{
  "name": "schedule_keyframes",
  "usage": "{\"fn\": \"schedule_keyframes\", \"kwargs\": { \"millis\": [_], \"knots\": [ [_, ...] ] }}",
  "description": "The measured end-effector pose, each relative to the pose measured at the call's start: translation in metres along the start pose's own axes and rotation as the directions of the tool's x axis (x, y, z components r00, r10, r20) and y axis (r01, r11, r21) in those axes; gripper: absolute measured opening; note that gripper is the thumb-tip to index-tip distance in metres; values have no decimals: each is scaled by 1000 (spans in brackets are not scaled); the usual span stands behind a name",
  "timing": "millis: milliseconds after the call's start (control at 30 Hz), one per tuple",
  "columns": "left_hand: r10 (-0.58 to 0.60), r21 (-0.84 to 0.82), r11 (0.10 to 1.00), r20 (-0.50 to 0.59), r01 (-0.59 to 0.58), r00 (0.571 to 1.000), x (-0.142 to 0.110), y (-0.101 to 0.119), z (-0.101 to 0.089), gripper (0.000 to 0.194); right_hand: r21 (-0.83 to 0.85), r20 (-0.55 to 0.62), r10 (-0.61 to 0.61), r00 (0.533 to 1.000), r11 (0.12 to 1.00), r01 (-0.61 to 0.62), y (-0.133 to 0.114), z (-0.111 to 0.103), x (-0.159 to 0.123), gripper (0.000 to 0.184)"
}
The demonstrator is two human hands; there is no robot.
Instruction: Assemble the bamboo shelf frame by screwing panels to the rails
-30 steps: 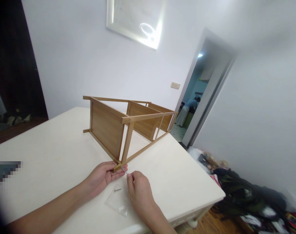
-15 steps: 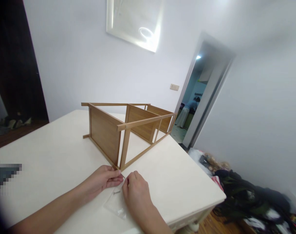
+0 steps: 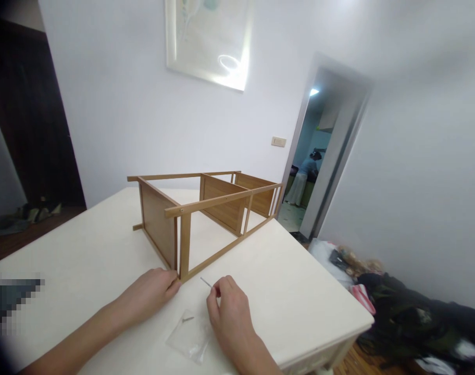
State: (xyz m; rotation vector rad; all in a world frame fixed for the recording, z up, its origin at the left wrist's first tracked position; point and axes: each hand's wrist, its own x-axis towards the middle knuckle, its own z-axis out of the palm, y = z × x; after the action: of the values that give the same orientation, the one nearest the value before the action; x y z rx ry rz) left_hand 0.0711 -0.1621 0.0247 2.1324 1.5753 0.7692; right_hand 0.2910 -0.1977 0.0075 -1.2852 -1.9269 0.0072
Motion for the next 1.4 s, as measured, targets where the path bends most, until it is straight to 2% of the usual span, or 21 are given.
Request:
{"fn": "schedule_keyframes", "kwargs": {
  "millis": [67, 233, 333, 467, 600, 667, 700, 733, 767, 800, 833, 867, 900, 933, 1000, 1067, 1100, 1133, 1200, 1267, 1400],
  "knots": [
    [24, 85, 996, 7, -24, 1000, -2, 1, -6, 31, 33, -19, 40, 999, 999, -39, -1, -3, 1, 18],
    [16, 278, 959, 109, -46, 994, -7, 10, -16, 32, 137, -62, 98, 993, 987, -89, -3, -3, 3, 19],
    [5, 385, 920, 162, -68, 987, -11, 16, -22, 28, 171, -100, 51, 994, 985, -33, -6, -2, 9, 18],
    [-17, 567, 811, 271, -145, 962, -11, 25, -30, 24, 200, -197, -107, 974, 969, 147, -20, -4, 25, 14],
    [-52, 653, 751, 210, -100, 976, -12, 39, -35, 22, 218, -391, -252, 885, 909, 355, -43, -14, 50, 11],
    [84, 611, 781, 102, -129, 991, -17, 45, -41, 29, 200, -485, -308, 818, 872, 446, -55, -21, 63, 15],
    [212, 581, 795, -1, -172, 977, -21, 47, -45, 34, 181, -523, -338, 783, 853, 489, -61, -24, 70, 18],
    [361, 557, 799, -144, -227, 921, -24, 49, -51, 39, 155, -553, -369, 747, 835, 527, -65, -26, 76, 20],
    [501, 545, 790, -308, -282, 809, -27, 51, -58, 40, 125, -576, -401, 712, 818, 562, -69, -28, 81, 23],
    [606, 548, 769, -465, -329, 645, -29, 53, -65, 39, 93, -591, -434, 680, 801, 592, -72, -29, 86, 26],
    [658, 555, 751, -589, -357, 469, -29, 55, -74, 34, 64, -599, -465, 652, 783, 618, -75, -30, 91, 28],
    [667, 557, 743, -663, -370, 341, -27, 56, -82, 26, 36, -603, -495, 626, 767, 641, -76, -29, 96, 29],
    [662, 550, 742, -691, -383, 290, -24, 57, -90, 20, 8, -607, -521, 601, 752, 660, -77, -28, 101, 28],
    [654, 535, 750, -687, -390, 315, -18, 57, -96, 26, -18, -611, -541, 577, 739, 673, -77, -26, 105, 28],
    [649, 492, 759, -629, -427, 429, -4, 55, -104, 48, -67, -625, -566, 538, 725, 685, -77, -23, 113, 25],
    [668, 453, 744, -528, -492, 525, 11, 50, -104, 48, -103, -641, -576, 508, 720, 686, -74, -19, 118, 25],
    [674, 417, 738, -487, -531, 555, 18, 48, -101, 42, -113, -644, -580, 499, 717, 688, -73, -17, 120, 25],
    [676, 365, 734, -466, -572, 570, 24, 45, -97, 33, -118, -645, -584, 493, 713, 691, -71, -15, 120, 25],
    [664, 254, 731, -481, -633, 573, 33, 44, -87, 23, -127, -645, -592, 484, 707, 696, -67, -12, 118, 25],
    [657, 190, 718, -503, -669, 562, 38, 45, -78, 21, -134, -654, -585, 479, 713, 688, -63, -10, 114, 24],
    [660, 202, 702, -544, -683, 518, 43, 53, -65, 22, -128, -700, -532, 477, 750, 649, -57, -9, 108, 22]
  ]
}}
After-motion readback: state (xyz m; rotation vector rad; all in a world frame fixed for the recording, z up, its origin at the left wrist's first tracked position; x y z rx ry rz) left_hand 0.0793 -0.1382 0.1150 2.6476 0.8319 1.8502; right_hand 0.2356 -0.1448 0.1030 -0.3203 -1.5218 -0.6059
